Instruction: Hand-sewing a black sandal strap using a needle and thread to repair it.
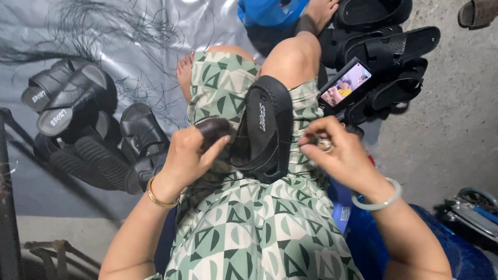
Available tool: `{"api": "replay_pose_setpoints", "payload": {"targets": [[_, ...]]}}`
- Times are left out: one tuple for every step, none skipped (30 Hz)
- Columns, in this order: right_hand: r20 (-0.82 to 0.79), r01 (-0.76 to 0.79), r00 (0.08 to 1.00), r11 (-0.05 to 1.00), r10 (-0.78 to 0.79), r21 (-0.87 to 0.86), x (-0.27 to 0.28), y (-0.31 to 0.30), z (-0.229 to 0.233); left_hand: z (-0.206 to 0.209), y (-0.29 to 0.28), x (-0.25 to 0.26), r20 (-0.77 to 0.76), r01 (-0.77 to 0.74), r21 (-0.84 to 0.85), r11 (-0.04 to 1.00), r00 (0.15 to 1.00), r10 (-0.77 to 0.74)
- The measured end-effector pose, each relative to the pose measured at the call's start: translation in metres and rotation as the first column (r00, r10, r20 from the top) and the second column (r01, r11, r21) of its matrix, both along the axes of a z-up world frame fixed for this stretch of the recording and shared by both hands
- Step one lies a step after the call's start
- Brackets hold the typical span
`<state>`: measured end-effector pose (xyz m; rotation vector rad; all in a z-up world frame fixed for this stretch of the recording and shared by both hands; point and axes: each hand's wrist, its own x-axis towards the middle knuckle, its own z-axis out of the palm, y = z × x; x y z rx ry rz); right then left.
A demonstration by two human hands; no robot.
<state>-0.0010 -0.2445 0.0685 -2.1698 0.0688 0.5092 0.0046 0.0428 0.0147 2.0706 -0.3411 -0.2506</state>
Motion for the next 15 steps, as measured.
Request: {"api": "replay_pose_setpoints", "payload": {"targets": [[-0.014,-0.012,1.000,0.994,0.014,0.107,0.000,0.002,-0.003,0.008,-0.002,0.003,-0.018,-0.015,-0.021,1.000,1.000,0.014],[-0.027,-0.026,0.999,0.976,0.033,0.215,-0.001,0.005,-0.005,0.017,-0.004,0.006,-0.038,-0.032,-0.040,0.999,0.999,0.031],[-0.025,-0.019,0.999,0.976,0.025,0.218,-0.006,-0.003,-0.017,0.015,-0.006,0.004,-0.036,-0.025,-0.037,0.999,0.999,0.024],[0.220,-0.099,0.971,0.994,0.089,0.034,-0.012,-0.010,-0.028,0.014,-0.008,0.003,-0.041,-0.045,-0.031,0.999,0.998,0.044],[0.434,-0.129,0.881,0.978,0.189,-0.164,-0.017,-0.018,-0.040,0.013,-0.010,0.002,-0.045,-0.065,-0.025,0.998,0.997,0.064],[0.436,-0.123,0.881,0.979,0.183,-0.162,-0.014,-0.019,-0.036,0.007,-0.009,-0.002,-0.043,-0.060,-0.023,0.998,0.997,0.058],[0.450,-0.122,0.878,0.986,0.162,-0.118,-0.011,-0.020,-0.032,0.000,-0.007,-0.006,-0.055,-0.067,-0.028,0.997,0.996,0.066],[0.464,-0.122,0.874,0.990,0.142,-0.072,-0.007,-0.020,-0.029,-0.007,-0.005,-0.009,-0.065,-0.078,-0.033,0.996,0.995,0.075],[0.467,-0.119,0.874,0.991,0.137,-0.069,-0.005,-0.018,-0.028,-0.010,-0.002,-0.011,-0.063,-0.074,-0.030,0.997,0.995,0.072],[0.435,-0.145,0.894,0.988,0.109,0.051,-0.003,-0.017,-0.027,-0.013,-0.001,-0.013,-0.066,-0.082,-0.016,0.997,0.995,0.080],[0.400,-0.166,0.913,0.971,0.085,0.172,0.000,-0.016,-0.026,-0.017,0.001,-0.014,-0.069,-0.089,-0.003,0.996,0.994,0.089],[0.402,-0.163,0.912,0.971,0.081,0.175,-0.001,-0.015,-0.025,-0.019,0.001,-0.015,-0.067,-0.086,0.002,0.996,0.994,0.086],[0.413,-0.187,0.896,0.982,0.164,0.017,-0.001,-0.015,-0.024,-0.021,0.002,-0.015,-0.058,-0.095,-0.003,0.995,0.994,0.095],[0.409,-0.207,0.878,0.968,0.248,-0.143,-0.002,-0.014,-0.023,-0.024,0.002,-0.017,-0.050,-0.104,-0.007,0.995,0.993,0.104],[0.410,-0.205,0.879,0.969,0.245,-0.139,-0.005,-0.010,-0.027,-0.017,-0.002,-0.013,-0.050,-0.102,-0.004,0.995,0.994,0.102]]}}
